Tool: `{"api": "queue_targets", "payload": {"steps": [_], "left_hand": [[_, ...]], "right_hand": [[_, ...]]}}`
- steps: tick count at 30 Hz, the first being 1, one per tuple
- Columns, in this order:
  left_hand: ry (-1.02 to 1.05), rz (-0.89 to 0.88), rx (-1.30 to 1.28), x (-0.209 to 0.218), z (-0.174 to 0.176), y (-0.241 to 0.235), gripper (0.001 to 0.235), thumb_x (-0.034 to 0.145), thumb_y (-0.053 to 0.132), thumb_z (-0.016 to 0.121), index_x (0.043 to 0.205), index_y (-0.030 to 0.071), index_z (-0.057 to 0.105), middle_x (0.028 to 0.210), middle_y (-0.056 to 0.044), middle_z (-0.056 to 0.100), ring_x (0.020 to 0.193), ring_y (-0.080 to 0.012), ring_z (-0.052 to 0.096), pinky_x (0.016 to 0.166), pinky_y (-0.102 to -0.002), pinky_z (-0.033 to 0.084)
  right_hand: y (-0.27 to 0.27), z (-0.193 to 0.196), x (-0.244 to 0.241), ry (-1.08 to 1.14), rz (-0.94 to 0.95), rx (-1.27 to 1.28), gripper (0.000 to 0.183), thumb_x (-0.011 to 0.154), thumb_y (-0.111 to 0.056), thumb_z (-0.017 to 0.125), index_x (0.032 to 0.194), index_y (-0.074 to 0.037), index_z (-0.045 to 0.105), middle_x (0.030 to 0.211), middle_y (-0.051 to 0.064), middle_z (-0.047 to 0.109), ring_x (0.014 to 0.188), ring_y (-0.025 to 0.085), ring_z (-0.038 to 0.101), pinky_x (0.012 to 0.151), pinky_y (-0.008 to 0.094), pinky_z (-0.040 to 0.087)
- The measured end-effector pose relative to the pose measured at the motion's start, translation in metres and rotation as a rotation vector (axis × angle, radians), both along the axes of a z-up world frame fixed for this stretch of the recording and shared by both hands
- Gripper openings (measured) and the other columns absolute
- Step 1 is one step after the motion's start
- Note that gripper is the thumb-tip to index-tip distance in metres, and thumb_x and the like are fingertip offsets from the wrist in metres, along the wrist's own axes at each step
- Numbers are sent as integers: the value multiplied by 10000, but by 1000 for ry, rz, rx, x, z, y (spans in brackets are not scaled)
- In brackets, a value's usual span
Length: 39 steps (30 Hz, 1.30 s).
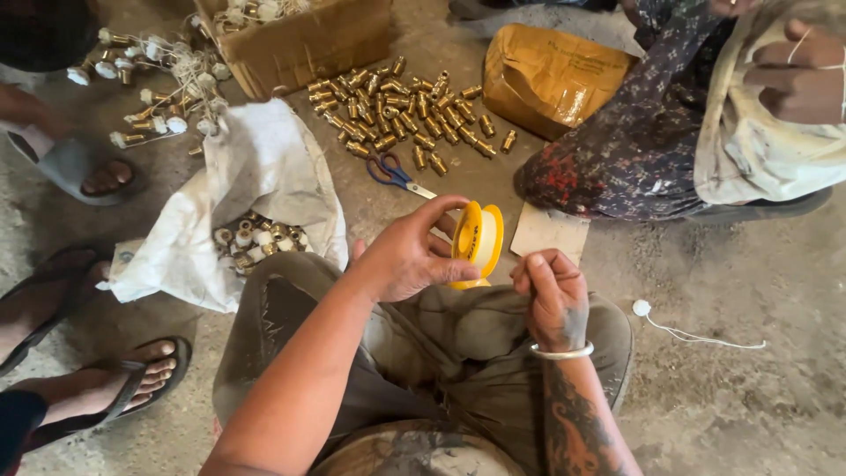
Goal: Applying yellow thread seal tape to brass plumbing fittings.
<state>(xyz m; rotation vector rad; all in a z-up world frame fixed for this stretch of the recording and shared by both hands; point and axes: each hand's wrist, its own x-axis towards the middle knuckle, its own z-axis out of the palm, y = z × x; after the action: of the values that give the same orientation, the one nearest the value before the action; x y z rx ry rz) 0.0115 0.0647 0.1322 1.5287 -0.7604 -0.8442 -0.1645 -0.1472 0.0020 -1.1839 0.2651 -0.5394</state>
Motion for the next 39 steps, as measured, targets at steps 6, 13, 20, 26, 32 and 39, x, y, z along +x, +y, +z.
{"api": "queue_targets", "payload": {"steps": [6,13,20,26,32,39], "left_hand": [[228,40,-119,3,-25,-4,883,742,400,886,1449,41,497,1061,-96,636,907,-168,712,748,-297,578],[292,34,-12,-4,-17,-9,725,761,479,828,1266,11,599,886,-96,718,779,-149,693,677,-289,556],[-98,12,316,-3,-3,1,786,868,668,709,1454,157,590,1204,-88,800,1144,-213,708,936,-393,301],[-594,-187,-104,5,45,10,1073,700,245,915,1592,164,324,1643,-171,326,1500,-371,388,1202,-426,353],[-660,-221,-171,8,54,5,970,739,78,846,1583,182,380,1589,-130,456,1467,-315,497,1213,-379,418],[-613,-215,-170,11,52,5,939,779,140,860,1580,142,370,1527,-153,524,1422,-325,522,1186,-395,410]], "right_hand": [[27,67,13,379,86,-537,470,902,5,715,1365,-16,638,1174,78,674,863,156,534,768,279,452],[44,107,28,22,330,-374,1111,695,178,775,1628,-67,223,1694,91,275,1547,240,338,1239,409,338],[30,98,33,25,300,-235,1055,742,101,818,1621,-58,256,1540,141,480,1415,248,503,1183,426,438],[18,110,36,27,368,-13,1110,743,-78,894,1633,-31,234,1555,146,473,1360,247,544,1072,425,512],[21,126,40,-47,422,-49,1074,800,-209,902,1633,29,267,1604,161,449,1444,261,496,1194,419,425],[20,124,42,-40,450,-76,1083,825,-313,887,1623,61,257,1590,166,452,1461,260,477,1217,420,394]]}}
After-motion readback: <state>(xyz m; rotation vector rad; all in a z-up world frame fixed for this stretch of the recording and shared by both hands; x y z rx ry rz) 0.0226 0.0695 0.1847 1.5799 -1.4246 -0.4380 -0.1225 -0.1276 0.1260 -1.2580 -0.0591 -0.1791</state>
